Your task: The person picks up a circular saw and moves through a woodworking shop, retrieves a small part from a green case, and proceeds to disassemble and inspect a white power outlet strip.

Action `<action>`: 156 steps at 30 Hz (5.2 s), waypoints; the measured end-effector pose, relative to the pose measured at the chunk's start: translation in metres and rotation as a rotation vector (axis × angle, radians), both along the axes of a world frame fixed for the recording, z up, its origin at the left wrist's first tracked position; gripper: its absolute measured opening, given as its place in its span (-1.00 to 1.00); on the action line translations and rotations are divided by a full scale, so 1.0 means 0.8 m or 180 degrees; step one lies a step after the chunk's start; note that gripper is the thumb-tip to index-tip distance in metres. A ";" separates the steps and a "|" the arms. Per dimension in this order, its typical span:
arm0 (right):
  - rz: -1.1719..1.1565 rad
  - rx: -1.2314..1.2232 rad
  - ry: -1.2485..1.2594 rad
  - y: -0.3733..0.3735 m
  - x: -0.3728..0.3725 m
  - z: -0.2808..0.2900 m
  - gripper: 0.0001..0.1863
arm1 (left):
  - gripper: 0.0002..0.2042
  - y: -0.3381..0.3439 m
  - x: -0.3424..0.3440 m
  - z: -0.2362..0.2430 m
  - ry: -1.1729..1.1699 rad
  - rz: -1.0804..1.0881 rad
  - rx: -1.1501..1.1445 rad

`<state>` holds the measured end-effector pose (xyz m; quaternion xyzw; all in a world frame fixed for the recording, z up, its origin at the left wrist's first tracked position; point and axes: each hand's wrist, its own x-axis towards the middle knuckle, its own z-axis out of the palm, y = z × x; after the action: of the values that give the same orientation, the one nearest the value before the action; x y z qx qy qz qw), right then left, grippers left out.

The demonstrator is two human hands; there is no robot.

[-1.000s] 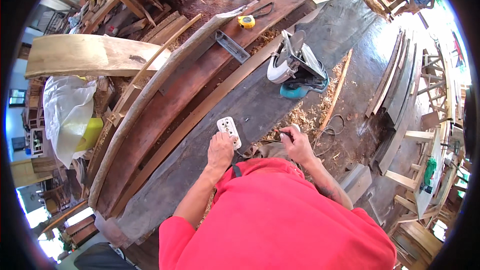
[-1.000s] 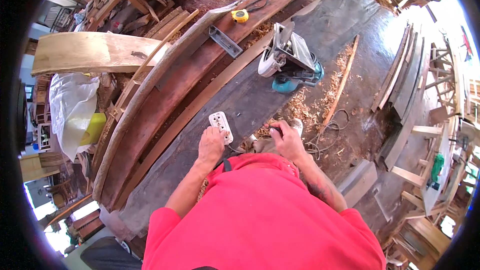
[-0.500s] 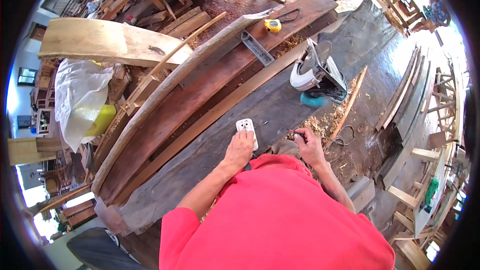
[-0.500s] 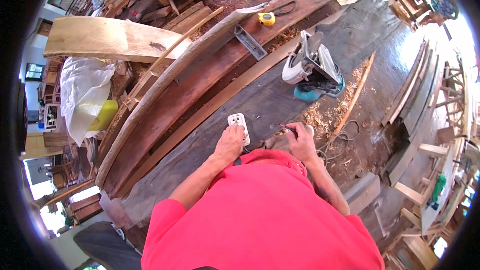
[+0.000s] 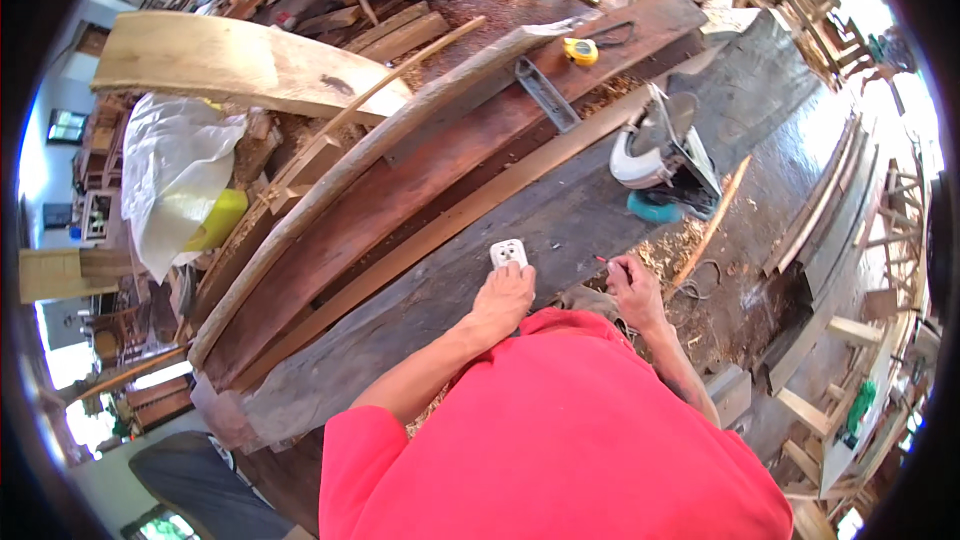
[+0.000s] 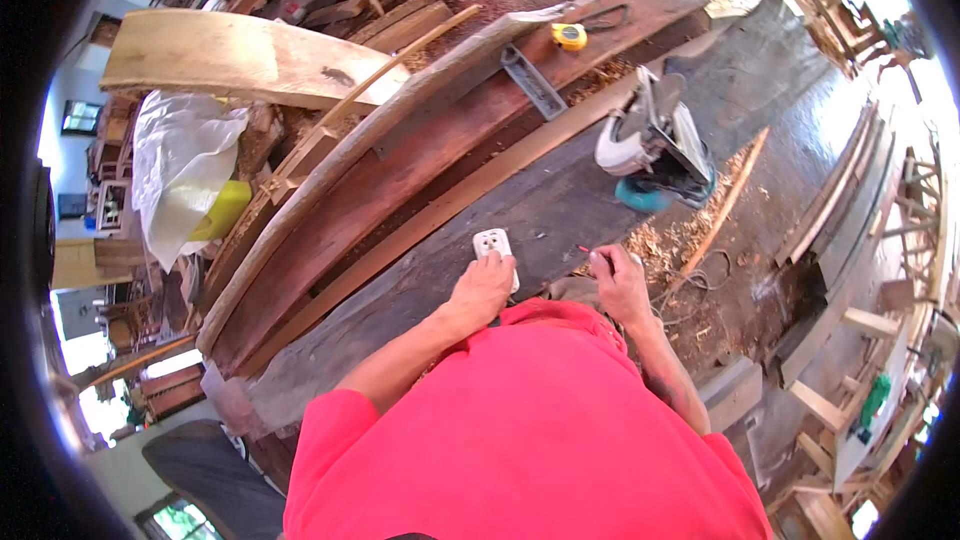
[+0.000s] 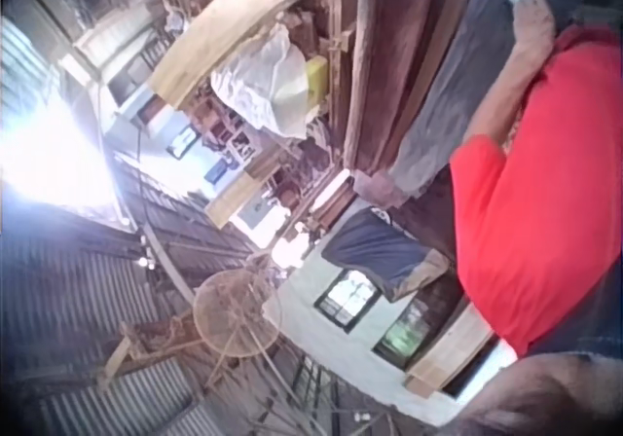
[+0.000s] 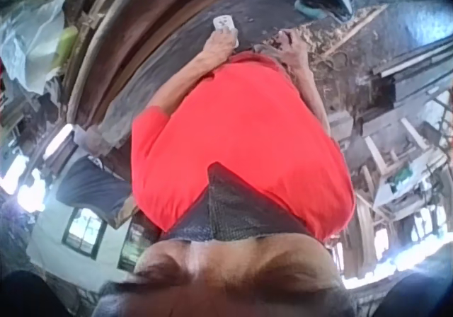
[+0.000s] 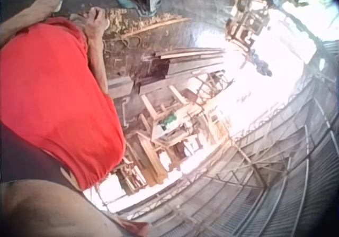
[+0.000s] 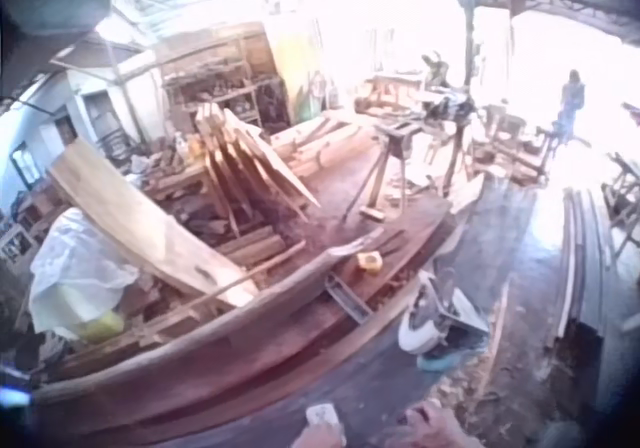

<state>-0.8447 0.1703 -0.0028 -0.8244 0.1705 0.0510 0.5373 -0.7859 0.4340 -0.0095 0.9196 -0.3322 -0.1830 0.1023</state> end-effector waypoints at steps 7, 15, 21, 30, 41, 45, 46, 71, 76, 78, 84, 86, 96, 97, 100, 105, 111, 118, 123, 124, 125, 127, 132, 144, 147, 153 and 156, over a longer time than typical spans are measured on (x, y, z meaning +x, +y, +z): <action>0.0065 -0.0017 -0.0020 0.011 0.006 -0.001 -0.82 | -0.80 -0.011 -0.002 -0.009 0.0199 0.0374 0.0260; 0.0330 -0.0495 -0.0286 0.006 0.026 0.015 -0.80 | -0.73 -0.002 0.009 0.016 0.1052 0.1197 -0.0240; 0.0024 -0.0188 -0.0200 0.001 0.018 -0.001 -0.82 | -0.76 -0.038 0.017 0.014 0.0730 0.1204 -0.1641; -0.0586 0.0511 -0.0002 -0.016 -0.005 0.011 -0.73 | -0.71 -0.012 0.064 0.009 0.0331 0.1917 -0.2290; 0.1403 -0.0577 -0.0753 0.055 0.020 0.011 -0.83 | -0.42 0.032 -0.036 -0.026 0.1879 0.3058 -0.1685; 0.1510 -0.0019 -0.0262 0.119 0.041 -0.004 -0.75 | -0.55 0.044 -0.053 -0.071 0.2069 0.3445 -0.2466; 0.1382 -0.0185 -0.0340 0.129 0.045 -0.009 -0.76 | -0.61 0.043 -0.051 -0.067 0.2166 0.3566 -0.2650; -0.0018 0.3293 0.1001 0.128 0.095 0.064 -0.53 | -0.32 0.051 0.022 0.055 0.3477 0.4216 -0.5390; 0.0730 0.0373 0.0554 0.123 0.093 0.029 -0.41 | -0.32 0.087 0.023 0.143 0.3877 0.3586 -0.6494; 0.1062 -0.0313 0.0595 0.144 0.090 0.042 -0.44 | -0.33 0.097 0.022 0.181 0.3841 0.3015 -0.6930; 0.2370 -0.1875 0.0746 0.182 0.080 0.000 -0.33 | -0.29 0.089 0.011 0.203 0.3598 0.3087 -0.6902; 0.2196 -0.1698 0.0647 0.174 0.081 0.010 -0.35 | -0.29 0.086 0.002 0.200 0.3715 0.3181 -0.6957; -0.0022 0.2561 0.0724 0.104 0.040 0.117 -0.79 | -0.26 0.046 -0.016 0.188 0.4500 0.3473 -0.5908; -0.0112 0.2551 0.0744 0.099 0.035 0.127 -0.79 | -0.26 0.041 -0.018 0.188 0.4598 0.3484 -0.5841; -0.0083 0.2463 0.0121 0.085 0.021 0.141 -0.79 | -0.24 0.028 -0.025 0.181 0.5000 0.3795 -0.4893; -0.0515 0.2591 -0.0344 0.077 -0.012 0.150 -0.73 | -0.25 0.009 -0.036 0.169 0.5849 0.3973 -0.4303; -0.0347 0.3106 0.0071 0.066 -0.054 0.167 -0.80 | -0.37 -0.007 -0.050 0.171 0.5371 0.2908 -0.3591; 0.0486 0.1400 -0.0436 0.062 -0.076 0.173 -0.86 | -0.25 -0.004 -0.062 0.169 0.5235 0.2333 -0.3822; 0.1308 -0.0263 -0.0578 0.064 -0.065 0.187 -0.71 | -0.27 -0.001 -0.067 0.171 0.5198 0.2503 -0.3740; 0.1322 -0.0255 -0.0575 0.063 -0.062 0.195 -0.71 | -0.27 0.000 -0.068 0.172 0.5192 0.2520 -0.3748; 0.1677 -0.0436 -0.0380 0.062 -0.060 0.203 -0.72 | -0.29 0.000 -0.070 0.173 0.5047 0.2561 -0.3650; 0.2054 -0.0613 -0.0184 0.063 -0.058 0.205 -0.72 | -0.31 0.000 -0.072 0.176 0.4893 0.2621 -0.3567; 0.2007 -0.0536 -0.0716 0.072 -0.049 0.199 -0.77 | -0.40 0.001 -0.076 0.177 0.4611 0.2435 -0.3407; 0.2061 -0.0586 -0.0930 0.078 -0.048 0.189 -0.80 | -0.71 0.001 -0.074 0.178 0.4339 0.2292 -0.3197; 0.2110 -0.0575 -0.0875 0.078 -0.047 0.191 -0.79 | -0.72 0.001 -0.076 0.177 0.3976 0.2178 -0.3113; 0.2279 -0.0488 -0.0733 0.076 -0.045 0.192 -0.83 | -0.73 -0.001 -0.077 0.177 0.3689 0.2072 -0.3048; 0.2315 -0.0357 -0.0586 0.077 -0.043 0.192 -0.87 | -0.72 -0.001 -0.078 0.176 0.3689 0.2095 -0.3081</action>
<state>-0.8791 0.2318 0.1505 -0.8604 -0.1798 0.1546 0.4512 -0.8479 0.4332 0.1310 0.5837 0.0176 -0.4259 0.6911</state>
